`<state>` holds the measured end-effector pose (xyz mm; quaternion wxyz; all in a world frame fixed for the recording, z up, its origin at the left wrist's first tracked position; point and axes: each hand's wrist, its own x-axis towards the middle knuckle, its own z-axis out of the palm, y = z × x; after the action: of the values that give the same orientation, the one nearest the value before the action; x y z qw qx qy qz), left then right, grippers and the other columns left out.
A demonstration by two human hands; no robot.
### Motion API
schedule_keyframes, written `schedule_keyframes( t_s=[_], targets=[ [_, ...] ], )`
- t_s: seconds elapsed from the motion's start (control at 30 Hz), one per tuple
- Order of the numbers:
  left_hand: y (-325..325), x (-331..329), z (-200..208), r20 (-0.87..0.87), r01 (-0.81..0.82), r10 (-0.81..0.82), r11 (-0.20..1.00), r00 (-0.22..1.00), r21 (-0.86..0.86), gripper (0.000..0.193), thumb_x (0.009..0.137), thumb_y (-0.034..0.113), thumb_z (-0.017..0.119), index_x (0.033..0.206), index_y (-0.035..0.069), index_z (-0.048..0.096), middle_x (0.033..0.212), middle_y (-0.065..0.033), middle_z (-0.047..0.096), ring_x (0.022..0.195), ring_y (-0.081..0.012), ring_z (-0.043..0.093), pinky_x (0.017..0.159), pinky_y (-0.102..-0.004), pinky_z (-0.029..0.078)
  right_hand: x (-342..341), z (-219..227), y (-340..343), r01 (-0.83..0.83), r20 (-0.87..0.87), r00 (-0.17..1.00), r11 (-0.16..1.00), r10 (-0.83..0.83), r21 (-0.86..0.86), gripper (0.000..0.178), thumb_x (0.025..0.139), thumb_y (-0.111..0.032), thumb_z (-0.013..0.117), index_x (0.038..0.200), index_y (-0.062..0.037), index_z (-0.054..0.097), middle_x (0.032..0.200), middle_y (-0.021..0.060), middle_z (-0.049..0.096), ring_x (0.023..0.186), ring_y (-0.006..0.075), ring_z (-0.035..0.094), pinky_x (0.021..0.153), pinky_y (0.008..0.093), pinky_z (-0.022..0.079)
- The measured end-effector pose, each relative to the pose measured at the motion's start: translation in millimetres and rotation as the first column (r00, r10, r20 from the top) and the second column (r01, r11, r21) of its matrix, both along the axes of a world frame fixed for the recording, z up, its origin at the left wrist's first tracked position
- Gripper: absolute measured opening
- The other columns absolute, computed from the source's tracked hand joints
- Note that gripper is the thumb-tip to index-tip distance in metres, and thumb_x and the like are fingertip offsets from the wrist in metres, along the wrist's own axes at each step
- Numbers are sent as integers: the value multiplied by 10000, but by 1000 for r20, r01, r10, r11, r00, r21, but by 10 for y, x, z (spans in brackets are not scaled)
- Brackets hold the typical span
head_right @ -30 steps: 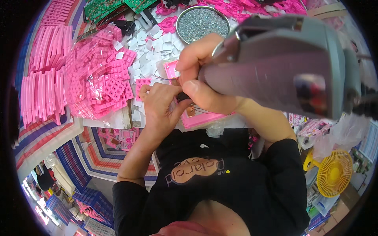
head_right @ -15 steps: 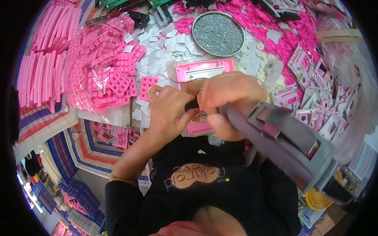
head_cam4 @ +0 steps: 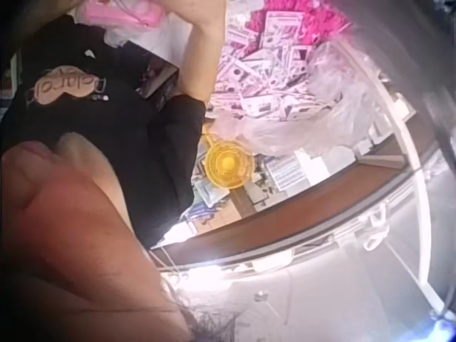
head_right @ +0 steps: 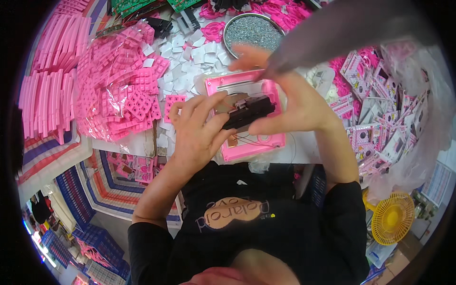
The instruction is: The recorder is assembling electronic toy components, including wiring and circuit boards into a plastic toy casing using an electric screwdriver.
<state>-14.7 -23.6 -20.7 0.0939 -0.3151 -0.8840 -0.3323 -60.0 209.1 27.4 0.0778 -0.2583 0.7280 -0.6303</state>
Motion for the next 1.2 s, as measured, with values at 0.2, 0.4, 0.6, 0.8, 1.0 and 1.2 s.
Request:
schedule_keyframes(
  t_s=[0.2, 0.4, 0.6, 0.8, 1.0, 1.2],
  targets=[
    [10, -66, -26, 189, -13, -2, 997, 982, 76, 434, 754, 242, 816, 1119, 97, 631, 1275, -92, 614, 1139, -251, 545, 963, -439, 315, 136, -132, 316, 88, -395, 893, 778, 215, 622, 667, 639, -155, 837, 1274, -105, 639, 1048, 118, 633, 959, 330, 594, 780, 395, 528],
    [77, 51, -288, 258, -138, 57, 941, 965, 309, 736, 777, 152, 796, 1385, -10, 414, 1204, -129, 637, 1098, -272, 548, 989, -424, 328, -106, -109, 243, 88, -180, 982, 723, 51, 685, 361, 895, -331, 682, 1067, -14, 680, 784, 151, 664, 695, 325, 648, 628, 404, 486],
    [198, 42, -139, 74, -131, 131, 991, 989, -10, 723, 762, 292, 789, 1395, 43, 542, 1139, -71, 603, 1085, -266, 508, 963, -455, 317, -467, 138, 122, 49, -51, 999, 394, -4, 918, 407, 938, -393, 640, 923, 11, 685, 610, 163, 609, 591, 366, 615, 606, 457, 475],
    [234, 47, -111, 69, -151, 155, 987, 986, -48, 695, 756, 328, 789, 1362, 55, 585, 1097, -75, 572, 1083, -266, 500, 957, -457, 317, -290, -42, 277, 166, -410, 888, 688, 207, 707, 429, 701, -202, 812, 1066, -55, 642, 1151, 96, 641, 1095, 344, 558, 876, 429, 496],
    [262, 42, 27, 24, -142, 146, 979, 989, -144, 637, 803, 289, 755, 1367, 49, 579, 1109, -109, 581, 1068, -292, 515, 914, -456, 352, 40, -383, 202, 439, -644, 762, 675, 70, 593, 455, 734, -154, 796, 1167, -81, 678, 1185, 88, 660, 1135, 350, 560, 950, 418, 485],
    [366, -887, 227, 259, -103, 92, 994, 962, 27, 211, 781, 253, 753, 905, 83, 732, 972, -86, 663, 1007, -291, 606, 889, -512, 407, -122, -384, 342, 276, -507, 862, 815, 25, 509, 399, 795, -254, 795, 1131, -57, 707, 1159, 111, 690, 1115, 334, 577, 940, 415, 491]
  ],
)
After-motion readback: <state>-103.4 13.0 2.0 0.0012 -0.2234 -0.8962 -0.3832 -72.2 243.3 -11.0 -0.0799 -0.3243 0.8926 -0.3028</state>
